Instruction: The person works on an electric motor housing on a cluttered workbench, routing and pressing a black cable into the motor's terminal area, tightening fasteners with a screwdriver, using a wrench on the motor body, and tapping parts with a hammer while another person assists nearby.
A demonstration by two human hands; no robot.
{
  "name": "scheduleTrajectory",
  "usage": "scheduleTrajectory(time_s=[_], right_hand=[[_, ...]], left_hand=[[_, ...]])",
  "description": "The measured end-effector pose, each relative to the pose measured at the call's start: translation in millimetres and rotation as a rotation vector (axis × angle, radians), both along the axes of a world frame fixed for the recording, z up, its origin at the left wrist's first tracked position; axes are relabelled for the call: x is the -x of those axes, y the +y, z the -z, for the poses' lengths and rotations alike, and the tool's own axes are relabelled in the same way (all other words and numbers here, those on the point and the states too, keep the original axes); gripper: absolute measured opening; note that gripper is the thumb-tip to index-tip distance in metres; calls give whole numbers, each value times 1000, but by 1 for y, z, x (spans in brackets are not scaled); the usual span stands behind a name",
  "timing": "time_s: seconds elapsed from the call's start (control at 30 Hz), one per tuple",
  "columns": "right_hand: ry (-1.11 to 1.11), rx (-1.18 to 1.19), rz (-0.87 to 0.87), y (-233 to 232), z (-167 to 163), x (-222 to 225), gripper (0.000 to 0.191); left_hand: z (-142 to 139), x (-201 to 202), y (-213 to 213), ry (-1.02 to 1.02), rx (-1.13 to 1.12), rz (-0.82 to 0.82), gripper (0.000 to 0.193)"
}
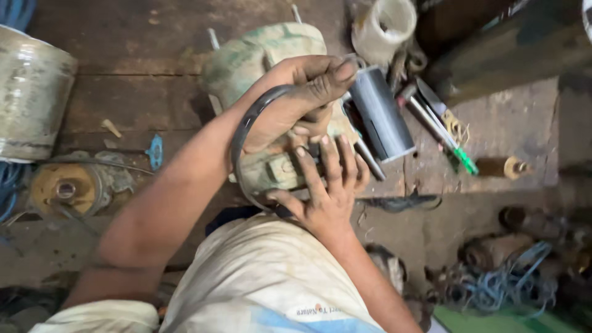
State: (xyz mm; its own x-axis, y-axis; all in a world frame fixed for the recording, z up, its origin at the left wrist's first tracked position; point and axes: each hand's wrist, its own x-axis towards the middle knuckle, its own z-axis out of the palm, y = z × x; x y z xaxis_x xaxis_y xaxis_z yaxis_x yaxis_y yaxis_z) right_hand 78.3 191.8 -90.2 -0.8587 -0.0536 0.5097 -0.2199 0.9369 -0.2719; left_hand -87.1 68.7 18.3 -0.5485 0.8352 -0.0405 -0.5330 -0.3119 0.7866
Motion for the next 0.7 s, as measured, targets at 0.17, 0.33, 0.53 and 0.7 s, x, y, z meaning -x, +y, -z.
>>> scheduleTrajectory(time_s=[0.17, 0.33, 0.53, 0.7], right_hand=[[-91, -73, -34, 2, -25, 0, 63], [-288, 16, -120, 14, -42, 1, 46], [-295, 285, -246, 29, -56, 6, 52], [-322, 241, -281, 42, -63, 18, 43]], left_hand=[[-16, 4, -52, 1010, 501, -191, 38], [-30, -76, -92, 1104, 721, -640, 22], [-21, -95, -73, 1067, 823, -694, 26], [17, -86, -51, 1145, 815, -709, 29]])
